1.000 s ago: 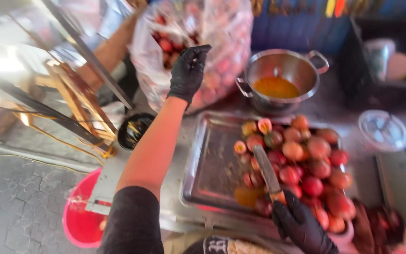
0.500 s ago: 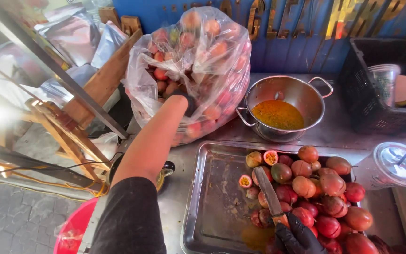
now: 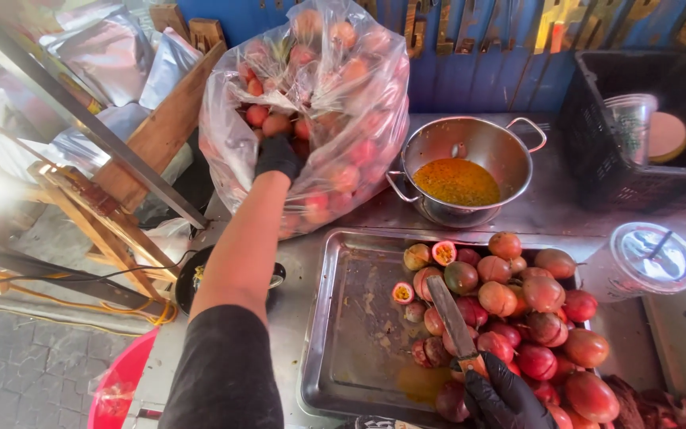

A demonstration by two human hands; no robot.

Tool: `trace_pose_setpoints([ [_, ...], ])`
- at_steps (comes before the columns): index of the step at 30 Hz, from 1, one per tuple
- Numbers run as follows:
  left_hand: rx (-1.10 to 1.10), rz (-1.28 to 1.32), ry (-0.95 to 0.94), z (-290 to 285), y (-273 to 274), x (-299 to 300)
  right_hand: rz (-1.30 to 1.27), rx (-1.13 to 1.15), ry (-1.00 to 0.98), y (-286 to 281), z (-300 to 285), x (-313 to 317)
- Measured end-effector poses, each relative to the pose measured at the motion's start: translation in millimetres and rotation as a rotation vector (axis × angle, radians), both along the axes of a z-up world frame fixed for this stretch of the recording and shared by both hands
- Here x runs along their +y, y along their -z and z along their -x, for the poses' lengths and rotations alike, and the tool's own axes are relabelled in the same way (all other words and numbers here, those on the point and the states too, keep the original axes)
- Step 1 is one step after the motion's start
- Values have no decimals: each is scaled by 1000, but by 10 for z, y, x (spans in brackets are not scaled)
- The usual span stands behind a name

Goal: The recorder is cutting passion fruits in half and scooping the pulp into a container at a food preparation counter.

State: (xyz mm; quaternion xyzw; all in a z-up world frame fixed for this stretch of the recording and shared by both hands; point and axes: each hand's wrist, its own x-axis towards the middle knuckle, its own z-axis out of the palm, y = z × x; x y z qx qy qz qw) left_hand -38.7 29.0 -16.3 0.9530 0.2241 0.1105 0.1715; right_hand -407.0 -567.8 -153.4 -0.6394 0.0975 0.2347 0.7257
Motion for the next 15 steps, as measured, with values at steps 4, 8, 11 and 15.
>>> trace_pose_setpoints([
  [4,-923,117,143,214,-262,303,-284,379,168,-531,-608,172],
  [8,-1225,218,209,883,-1078,54,46,-31,-283,-1245,-341,379],
  [11,-1575,464,326,1411,-1409,-300,55,-90,-313,-1600,-173,502],
  [15,-1135,930,611,2256,-1177,-1122,-52,-230,-373,-1660,-4,490],
])
